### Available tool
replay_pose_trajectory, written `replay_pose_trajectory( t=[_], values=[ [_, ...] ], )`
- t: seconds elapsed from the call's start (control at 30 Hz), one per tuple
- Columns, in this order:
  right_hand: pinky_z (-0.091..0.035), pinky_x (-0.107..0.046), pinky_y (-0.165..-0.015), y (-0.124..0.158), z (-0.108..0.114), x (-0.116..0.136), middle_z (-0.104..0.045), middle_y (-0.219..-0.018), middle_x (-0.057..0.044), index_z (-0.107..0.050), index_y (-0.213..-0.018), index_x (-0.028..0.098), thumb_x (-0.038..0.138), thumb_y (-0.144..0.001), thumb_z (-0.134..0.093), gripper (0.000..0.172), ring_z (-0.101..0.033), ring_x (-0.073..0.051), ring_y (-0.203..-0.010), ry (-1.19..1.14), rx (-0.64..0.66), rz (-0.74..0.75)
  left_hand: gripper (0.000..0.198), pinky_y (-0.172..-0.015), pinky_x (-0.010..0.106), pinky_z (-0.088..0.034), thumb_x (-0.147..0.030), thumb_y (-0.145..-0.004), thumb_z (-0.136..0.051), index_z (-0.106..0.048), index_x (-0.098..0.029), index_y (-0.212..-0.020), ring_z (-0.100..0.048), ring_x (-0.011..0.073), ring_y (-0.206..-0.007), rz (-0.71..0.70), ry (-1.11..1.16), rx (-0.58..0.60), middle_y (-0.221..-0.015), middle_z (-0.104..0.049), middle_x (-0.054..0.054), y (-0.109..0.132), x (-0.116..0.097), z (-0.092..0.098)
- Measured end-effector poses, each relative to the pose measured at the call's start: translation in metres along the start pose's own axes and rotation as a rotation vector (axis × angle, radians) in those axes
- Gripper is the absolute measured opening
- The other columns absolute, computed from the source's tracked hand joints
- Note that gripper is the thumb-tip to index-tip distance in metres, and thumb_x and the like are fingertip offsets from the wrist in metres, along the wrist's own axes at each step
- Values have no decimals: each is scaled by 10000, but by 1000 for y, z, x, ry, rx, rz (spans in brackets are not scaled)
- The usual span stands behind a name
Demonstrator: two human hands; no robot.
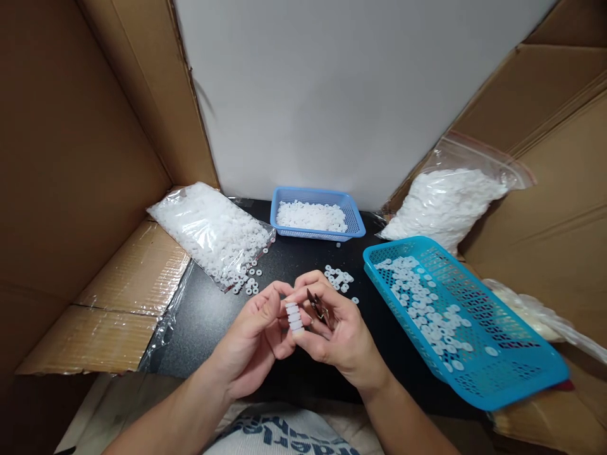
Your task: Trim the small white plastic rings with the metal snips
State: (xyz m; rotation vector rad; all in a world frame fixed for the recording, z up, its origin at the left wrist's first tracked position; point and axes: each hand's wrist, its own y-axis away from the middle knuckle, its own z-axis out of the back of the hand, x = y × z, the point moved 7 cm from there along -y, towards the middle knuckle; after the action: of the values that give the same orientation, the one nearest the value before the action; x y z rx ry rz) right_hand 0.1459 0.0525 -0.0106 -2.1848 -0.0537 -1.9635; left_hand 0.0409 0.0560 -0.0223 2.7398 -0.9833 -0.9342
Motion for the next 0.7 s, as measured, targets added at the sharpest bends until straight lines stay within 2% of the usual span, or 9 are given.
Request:
replay_pose_trajectory(
  t=[0.07, 0.1, 0.23, 0.37, 0.47, 0.6, 0.7],
  values=[
    [-392, -172, -501, 0, 2, -2, -479, -1017, -9, -731, -1011, 249, 380, -767, -845, 300, -469, -82, -685, 12, 24, 11, 362, -365, 74, -399, -417, -775, -897, -707, -126, -875, -580, 32, -435, 59, -20, 6, -735, -753, 35, 1, 4, 1],
    [-388, -173, -498, 0, 3, -3, -477, -1005, -9, -736, -1015, 250, 393, -773, -842, 300, -471, -89, -692, 19, 33, 22, 372, -368, 71, -411, -418, -763, -904, -698, -125, -862, -591, 32, -431, 88, -30, 11, -748, -758, 41, 1, 6, 1],
    [-396, -187, -512, 0, 8, -6, -472, -998, -12, -773, -1092, 278, 414, -819, -823, 309, -463, -96, -699, 23, 75, 62, 374, -494, 84, -533, -392, -736, -924, -689, -114, -821, -680, 58, -523, 127, -23, 32, -786, -767, 54, 2, 8, 1],
    [-391, -207, -534, 1, 12, -4, -477, -1017, -13, -768, -1255, 368, 497, -867, -796, 410, -424, -94, -687, 49, 118, 53, 308, -583, 98, -582, -306, -766, -918, -749, -105, -928, -709, 69, -591, 122, 34, 41, -812, -770, 50, 3, 7, -2],
    [-431, -230, -582, 2, 14, 1, -507, -1018, -22, -725, -1324, 397, 569, -887, -758, 471, -476, -121, -747, 94, 128, 55, 271, -627, 103, -598, -270, -772, -917, -773, -102, -929, -726, 75, -636, 115, 74, 51, -841, -779, 56, 5, 5, -5],
    [-507, -267, -661, 1, 16, 12, -562, -960, -32, -719, -1334, 367, 666, -905, -662, 526, -552, -155, -806, 169, 92, 133, 224, -666, 116, -617, -252, -765, -921, -787, -103, -864, -758, 95, -676, 64, 62, 62, -852, -792, 59, 7, 0, -8],
    [-556, -294, -695, 5, 18, 21, -602, -895, -35, -705, -1354, 338, 667, -975, -538, 529, -593, -165, -786, 263, -21, 192, 184, -690, 133, -628, -231, -752, -927, -789, -124, -811, -771, 108, -698, -4, 51, 49, -890, -809, 59, 8, -4, -9]
  ],
)
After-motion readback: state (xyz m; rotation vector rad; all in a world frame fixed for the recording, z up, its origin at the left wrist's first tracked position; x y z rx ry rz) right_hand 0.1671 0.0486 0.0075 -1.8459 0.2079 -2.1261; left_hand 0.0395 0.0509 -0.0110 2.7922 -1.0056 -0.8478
